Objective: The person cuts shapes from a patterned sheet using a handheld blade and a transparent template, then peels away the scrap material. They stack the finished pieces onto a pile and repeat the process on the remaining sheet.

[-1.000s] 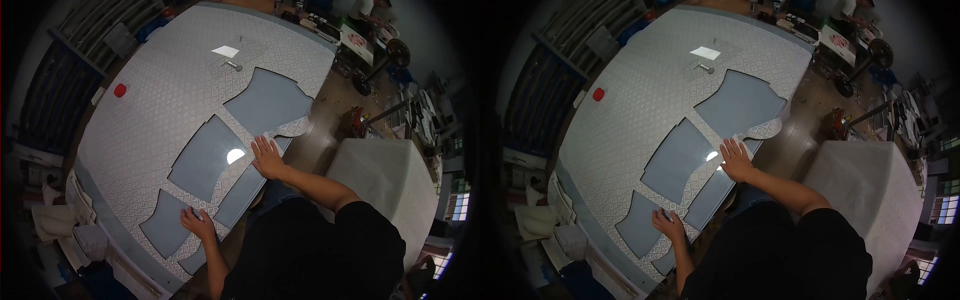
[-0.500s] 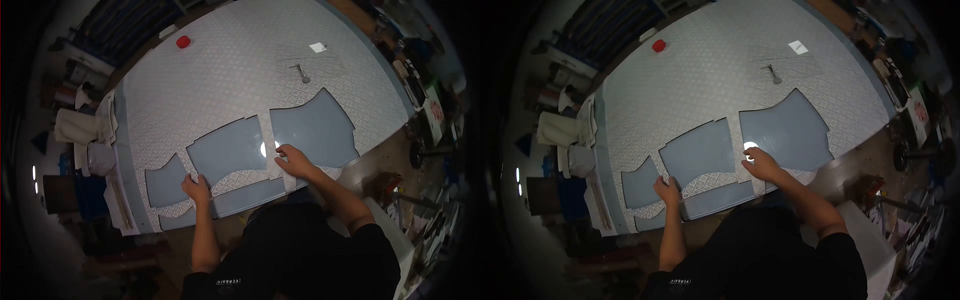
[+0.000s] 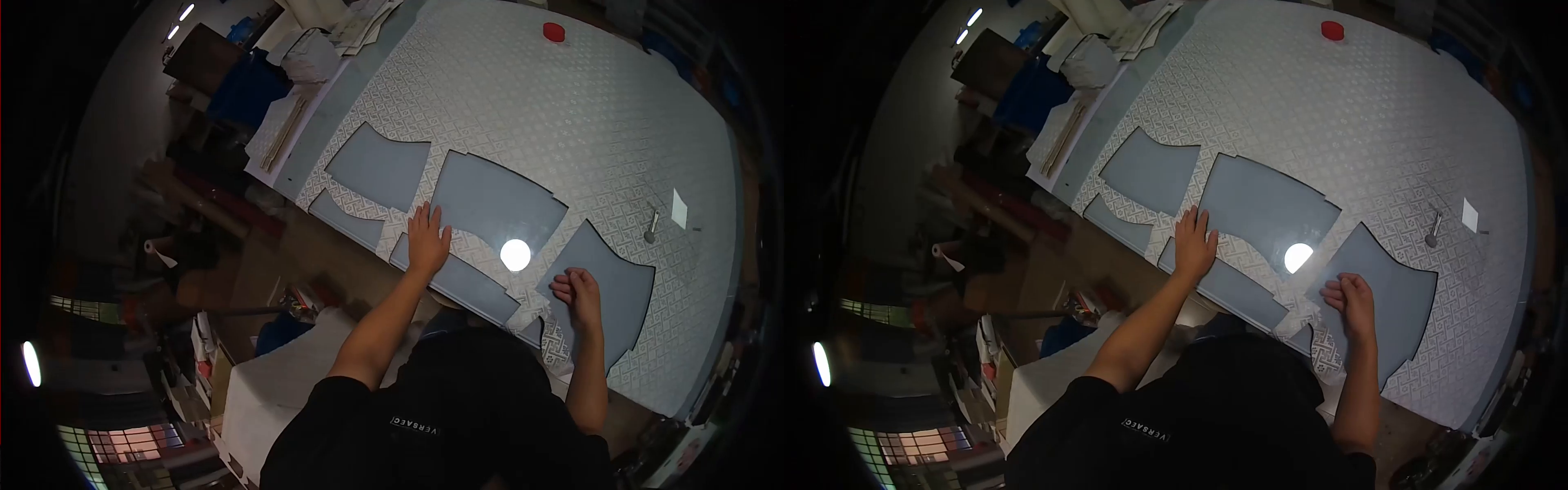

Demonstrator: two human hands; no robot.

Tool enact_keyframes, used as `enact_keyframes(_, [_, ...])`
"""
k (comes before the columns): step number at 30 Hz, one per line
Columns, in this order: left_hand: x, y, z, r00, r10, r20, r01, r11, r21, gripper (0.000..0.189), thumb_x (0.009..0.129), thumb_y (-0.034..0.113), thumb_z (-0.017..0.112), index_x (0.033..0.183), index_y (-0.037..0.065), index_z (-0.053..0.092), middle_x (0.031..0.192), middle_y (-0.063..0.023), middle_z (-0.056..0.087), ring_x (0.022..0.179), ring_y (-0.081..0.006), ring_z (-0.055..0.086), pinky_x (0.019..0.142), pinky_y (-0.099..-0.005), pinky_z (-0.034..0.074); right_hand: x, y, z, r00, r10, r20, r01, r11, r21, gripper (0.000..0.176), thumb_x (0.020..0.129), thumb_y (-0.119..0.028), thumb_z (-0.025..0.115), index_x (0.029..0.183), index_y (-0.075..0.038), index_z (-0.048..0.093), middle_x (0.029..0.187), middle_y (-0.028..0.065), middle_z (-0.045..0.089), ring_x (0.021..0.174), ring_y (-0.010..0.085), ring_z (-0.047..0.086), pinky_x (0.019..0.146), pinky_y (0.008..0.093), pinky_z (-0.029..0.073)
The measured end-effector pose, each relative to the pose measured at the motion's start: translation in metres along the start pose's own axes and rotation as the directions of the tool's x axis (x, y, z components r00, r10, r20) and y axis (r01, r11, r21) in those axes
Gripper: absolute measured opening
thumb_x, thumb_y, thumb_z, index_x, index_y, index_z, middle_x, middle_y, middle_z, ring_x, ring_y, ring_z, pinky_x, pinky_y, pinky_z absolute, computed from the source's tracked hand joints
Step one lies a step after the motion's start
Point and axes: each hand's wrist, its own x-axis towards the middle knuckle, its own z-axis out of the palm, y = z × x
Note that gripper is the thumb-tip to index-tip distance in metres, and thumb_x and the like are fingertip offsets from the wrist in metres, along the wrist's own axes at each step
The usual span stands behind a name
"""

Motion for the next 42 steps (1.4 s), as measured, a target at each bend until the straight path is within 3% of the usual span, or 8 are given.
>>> enact_keyframes(5, [-0.001,0.003,-0.001,1.000,-0.026,-0.018,0.026,1.000,0.008,0.056,0.096,0.029,0.062,0.145,0.004,0.051,0.158,-0.0215,0.039,0.148,-0.0412,0.032,0.122,-0.0610,0.020,-0.006,-0.009,0.001,0.997,0.053,0.049,-0.055,0.997,0.047,0.023,0.107,-0.018,0.052,0.120,0.000,0.056,0.109,0.0172,0.070,0.093,0.0259,0.074,0.079,0.0325,0.061])
enact_keyframes(14, [0.000,0.003,-0.007,1.000,0.012,0.028,-0.014,0.998,0.065,0.054,0.097,0.028,0.061,0.144,0.002,0.052,0.156,-0.0234,0.040,0.146,-0.0417,0.033,0.121,-0.0610,0.018,-0.009,-0.002,0.015,0.996,0.009,-0.089,-0.009,1.000,-0.007,0.028,0.105,-0.024,0.056,0.118,0.001,0.057,0.109,0.0183,0.071,0.090,0.0246,0.075,0.075,0.0322,0.061])
enact_keyframes(18, [0.000,-0.015,0.005,0.985,0.172,0.021,-0.172,0.985,0.016,0.054,0.098,0.027,0.059,0.144,-0.001,0.051,0.155,-0.0271,0.040,0.144,-0.0437,0.034,0.118,-0.0605,0.022,-0.006,0.009,0.013,0.997,-0.039,-0.061,0.041,0.999,0.021,0.026,0.105,-0.021,0.057,0.120,0.001,0.057,0.109,0.0158,0.071,0.091,0.0232,0.075,0.076,0.0312,0.062])
enact_keyframes(22, [0.003,-0.018,0.003,0.986,0.165,-0.001,-0.165,0.982,0.089,0.053,0.100,0.026,0.057,0.144,-0.002,0.050,0.154,-0.0281,0.040,0.142,-0.0449,0.036,0.117,-0.0584,0.024,-0.011,0.011,0.017,0.992,-0.074,-0.105,0.079,0.996,0.046,0.026,0.104,-0.019,0.057,0.118,0.003,0.057,0.108,0.0181,0.071,0.092,0.0272,0.075,0.077,0.0330,0.062])
enact_keyframes(28, [0.003,-0.018,0.002,0.986,0.167,0.018,-0.168,0.980,0.107,0.053,0.100,0.024,0.056,0.145,-0.003,0.048,0.154,-0.0282,0.039,0.140,-0.0448,0.037,0.117,-0.0554,0.025,-0.013,0.022,0.017,0.969,-0.171,-0.180,0.195,0.972,0.129,0.023,0.104,-0.015,0.056,0.117,0.004,0.057,0.105,0.0165,0.071,0.090,0.0244,0.075,0.077,0.0320,0.062])
enact_keyframes(30, [0.002,-0.019,0.000,0.985,0.172,0.026,-0.174,0.980,0.101,0.053,0.100,0.024,0.056,0.145,-0.003,0.048,0.154,-0.0283,0.039,0.140,-0.0450,0.037,0.117,-0.0549,0.025,-0.011,0.024,0.018,0.969,-0.207,-0.135,0.217,0.974,0.063,0.021,0.104,-0.012,0.056,0.117,0.004,0.057,0.104,0.0154,0.070,0.089,0.0228,0.075,0.077,0.0315,0.062])
enact_keyframes(40, [0.006,-0.021,-0.005,0.985,0.174,-0.017,-0.171,0.979,0.114,0.055,0.097,0.025,0.060,0.142,-0.006,0.050,0.151,-0.0307,0.041,0.138,-0.0472,0.039,0.116,-0.0546,0.028,-0.011,0.014,0.024,0.983,-0.126,-0.131,0.140,0.985,0.101,0.023,0.103,-0.015,0.058,0.118,0.002,0.060,0.111,0.0144,0.071,0.097,0.0234,0.074,0.082,0.0318,0.059])
enact_keyframes(42, [0.013,-0.019,-0.012,0.982,0.178,0.057,-0.179,0.984,0.011,0.056,0.095,0.026,0.064,0.140,-0.005,0.052,0.147,-0.0300,0.045,0.135,-0.0467,0.041,0.114,-0.0545,0.030,-0.012,0.005,0.023,0.981,-0.045,-0.190,0.067,0.991,0.112,0.026,0.102,-0.020,0.063,0.119,-0.001,0.061,0.113,0.0116,0.072,0.098,0.0195,0.073,0.085,0.0288,0.059])
